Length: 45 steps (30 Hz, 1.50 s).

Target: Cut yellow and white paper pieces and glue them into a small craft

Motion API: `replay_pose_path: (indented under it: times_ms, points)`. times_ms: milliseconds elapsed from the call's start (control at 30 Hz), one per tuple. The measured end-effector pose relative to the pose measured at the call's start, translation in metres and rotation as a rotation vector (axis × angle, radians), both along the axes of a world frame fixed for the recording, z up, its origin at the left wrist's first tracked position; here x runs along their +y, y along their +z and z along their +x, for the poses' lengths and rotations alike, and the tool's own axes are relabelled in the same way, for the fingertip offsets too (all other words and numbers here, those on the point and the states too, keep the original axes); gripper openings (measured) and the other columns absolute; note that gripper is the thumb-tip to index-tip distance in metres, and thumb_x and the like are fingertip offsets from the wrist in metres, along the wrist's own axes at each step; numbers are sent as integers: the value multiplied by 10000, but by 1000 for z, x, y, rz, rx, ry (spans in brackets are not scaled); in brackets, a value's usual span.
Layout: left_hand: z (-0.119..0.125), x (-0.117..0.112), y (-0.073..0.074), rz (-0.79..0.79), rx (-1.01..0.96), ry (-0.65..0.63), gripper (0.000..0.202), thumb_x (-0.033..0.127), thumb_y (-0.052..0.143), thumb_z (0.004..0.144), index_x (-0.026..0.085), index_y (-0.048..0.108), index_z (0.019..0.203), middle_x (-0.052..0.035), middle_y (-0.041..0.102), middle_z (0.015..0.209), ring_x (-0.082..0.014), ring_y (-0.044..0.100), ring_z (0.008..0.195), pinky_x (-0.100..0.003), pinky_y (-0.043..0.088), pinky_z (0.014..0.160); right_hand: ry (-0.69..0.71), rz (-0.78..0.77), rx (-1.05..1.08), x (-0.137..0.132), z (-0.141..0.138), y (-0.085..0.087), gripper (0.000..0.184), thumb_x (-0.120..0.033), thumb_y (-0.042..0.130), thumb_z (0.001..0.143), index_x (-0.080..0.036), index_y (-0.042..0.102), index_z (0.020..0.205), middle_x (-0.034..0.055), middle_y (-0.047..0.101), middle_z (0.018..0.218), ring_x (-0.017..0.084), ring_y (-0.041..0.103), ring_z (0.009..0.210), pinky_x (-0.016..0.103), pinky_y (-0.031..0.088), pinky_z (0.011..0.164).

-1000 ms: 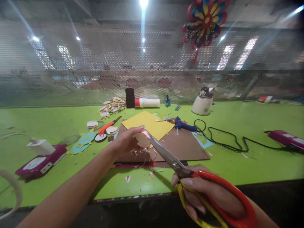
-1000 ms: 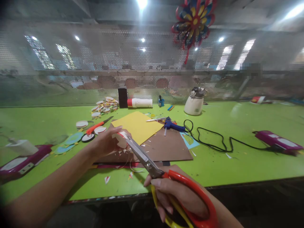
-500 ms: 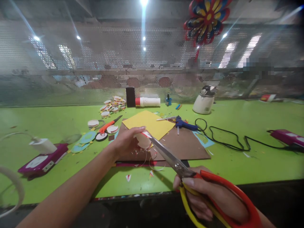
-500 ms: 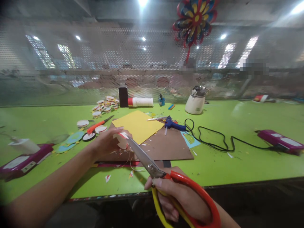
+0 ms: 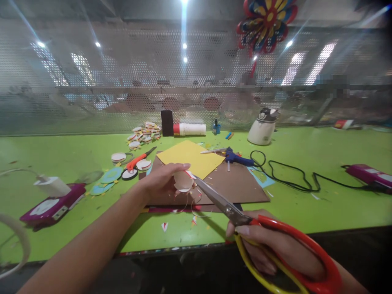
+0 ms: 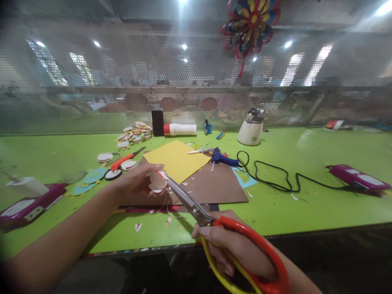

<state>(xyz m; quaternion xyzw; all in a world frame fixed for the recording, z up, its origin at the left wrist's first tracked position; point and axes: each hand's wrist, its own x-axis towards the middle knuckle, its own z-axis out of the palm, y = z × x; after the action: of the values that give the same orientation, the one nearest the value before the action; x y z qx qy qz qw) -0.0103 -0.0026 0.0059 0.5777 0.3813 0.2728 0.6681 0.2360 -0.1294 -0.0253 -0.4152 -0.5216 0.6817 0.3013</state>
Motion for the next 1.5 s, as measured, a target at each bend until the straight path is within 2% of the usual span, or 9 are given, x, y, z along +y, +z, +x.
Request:
replay_pose_path:
  times_ms: [133, 367, 667, 800, 967, 1133, 1233, 1367, 1500]
  points:
    - [1, 2, -1, 38, 98, 44, 355, 472, 610, 740, 116, 608, 732, -107, 656, 628, -140, 545, 447, -218, 361, 370, 17, -52, -8, 1, 6, 1, 305, -396, 456, 910, -133, 611, 922, -84, 377, 449, 61, 297, 377, 200, 284, 425]
    - [1, 6, -4, 49, 228, 47, 342, 458, 645, 730, 117, 618, 702, -56, 627, 588, -126, 527, 459, -208, 358, 371, -56, 89, -380, -9, 1, 18, 436, -493, 463, 871, -187, 478, 562, -44, 408, 466, 92, 389, 425, 243, 399, 499]
    - [-1, 3, -1, -39, 16, 16, 367, 463, 544, 815, 114, 609, 721, -75, 652, 592, -128, 539, 463, -218, 366, 398, -9, 624, -710, -14, 24, 32, 217, -354, 529, 834, -208, 686, 872, 9, 594, 612, 158, 541, 552, 239, 417, 512]
    - [2, 2, -4, -22, -111, -69, 372, 455, 561, 815, 93, 648, 804, -101, 665, 696, -151, 590, 602, -228, 423, 489, -137, 772, -814, 4, 30, 23, 201, -283, 510, 831, -169, 654, 913, 5, 589, 601, 147, 532, 520, 232, 406, 490]
    - [-1, 1, -7, 60, -278, -150, 325, 348, 562, 829, 114, 666, 1029, -107, 663, 893, -172, 618, 758, -248, 451, 632, -325, 922, -1074, 44, 24, 19, 301, -279, 482, 853, -197, 612, 1111, 85, 700, 925, 243, 641, 813, 307, 459, 685]
    - [-5, 4, -7, 102, -333, -185, 325, 280, 632, 789, 143, 671, 1082, -98, 647, 944, -167, 603, 816, -255, 453, 695, -130, 928, -1343, 86, 22, 9, 388, -320, 483, 876, -169, 563, 1224, 158, 652, 1101, 294, 605, 983, 365, 458, 771]
    - [-4, 6, -8, 138, -352, -153, 327, 266, 669, 768, 159, 672, 1077, -93, 635, 987, -153, 591, 826, -255, 453, 717, -64, 1015, -1401, 97, 22, 12, 329, -327, 502, 872, -160, 642, 1119, 166, 660, 993, 308, 587, 947, 417, 449, 794]
    - [0, 3, -8, 229, -288, -65, 330, 282, 698, 759, 186, 662, 1072, -86, 620, 1050, -165, 588, 872, -281, 458, 759, -202, 1139, -1156, 91, 5, 34, 287, -305, 477, 905, -142, 674, 1036, 137, 670, 976, 265, 577, 923, 407, 441, 829]
    - [2, 0, -8, 438, -101, 28, 346, 308, 690, 779, 224, 631, 1110, -72, 616, 1122, -201, 584, 977, -316, 451, 822, -130, 934, -631, 82, -28, 50, 297, -331, 450, 933, -156, 685, 880, 38, 673, 774, 151, 588, 685, 271, 456, 632]
